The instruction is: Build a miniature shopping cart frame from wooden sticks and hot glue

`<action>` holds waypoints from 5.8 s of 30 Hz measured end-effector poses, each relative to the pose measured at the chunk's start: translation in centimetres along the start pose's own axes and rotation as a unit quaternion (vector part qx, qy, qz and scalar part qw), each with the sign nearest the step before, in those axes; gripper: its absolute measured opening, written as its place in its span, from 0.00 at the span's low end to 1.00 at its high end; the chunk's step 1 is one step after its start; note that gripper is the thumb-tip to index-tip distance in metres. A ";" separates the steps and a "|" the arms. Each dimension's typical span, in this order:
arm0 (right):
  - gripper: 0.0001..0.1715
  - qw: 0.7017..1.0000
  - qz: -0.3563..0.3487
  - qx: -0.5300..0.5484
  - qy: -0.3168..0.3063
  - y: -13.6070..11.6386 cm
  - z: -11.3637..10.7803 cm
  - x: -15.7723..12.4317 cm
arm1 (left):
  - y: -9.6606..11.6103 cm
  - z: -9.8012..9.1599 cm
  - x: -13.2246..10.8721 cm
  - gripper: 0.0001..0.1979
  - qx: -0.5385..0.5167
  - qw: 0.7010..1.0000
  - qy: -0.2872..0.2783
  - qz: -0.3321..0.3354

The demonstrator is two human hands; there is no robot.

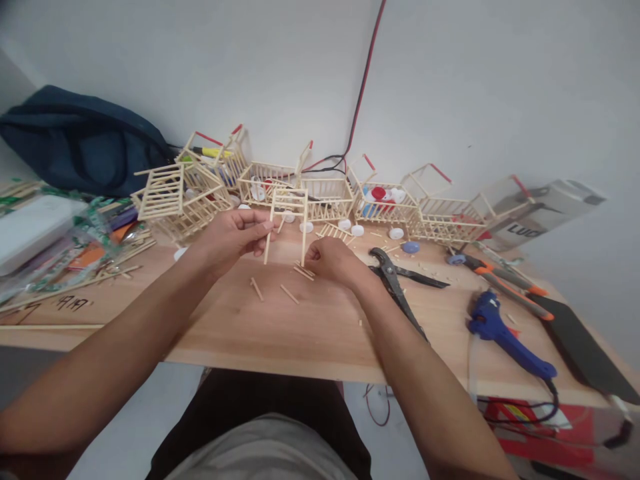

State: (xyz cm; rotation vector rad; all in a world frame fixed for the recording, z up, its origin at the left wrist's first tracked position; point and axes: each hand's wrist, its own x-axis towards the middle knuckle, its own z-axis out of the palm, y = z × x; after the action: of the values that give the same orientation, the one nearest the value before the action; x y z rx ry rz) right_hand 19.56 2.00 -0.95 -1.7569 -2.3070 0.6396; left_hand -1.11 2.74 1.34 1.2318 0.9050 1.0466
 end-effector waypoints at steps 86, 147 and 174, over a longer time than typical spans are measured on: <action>0.17 0.859 0.065 0.446 0.242 -1.3 2.1 -4.0 | -2.3 2.1 -0.4 0.08 0.062 0.997 -0.037 0.006; 0.12 0.973 0.007 0.227 -0.045 0.6 0.4 -6.0 | -3.1 1.9 -0.1 0.15 0.026 0.994 -0.054 -0.096; 0.13 0.992 0.075 0.059 0.082 -0.7 2.6 -8.1 | -3.8 2.6 -0.6 0.16 -0.075 0.985 -0.092 -0.123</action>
State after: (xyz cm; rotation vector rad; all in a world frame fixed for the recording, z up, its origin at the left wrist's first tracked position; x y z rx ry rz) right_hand 20.33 -6.42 -1.98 -1.8651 -2.0035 0.6171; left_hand 1.69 1.37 -2.09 1.0430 0.7977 0.7761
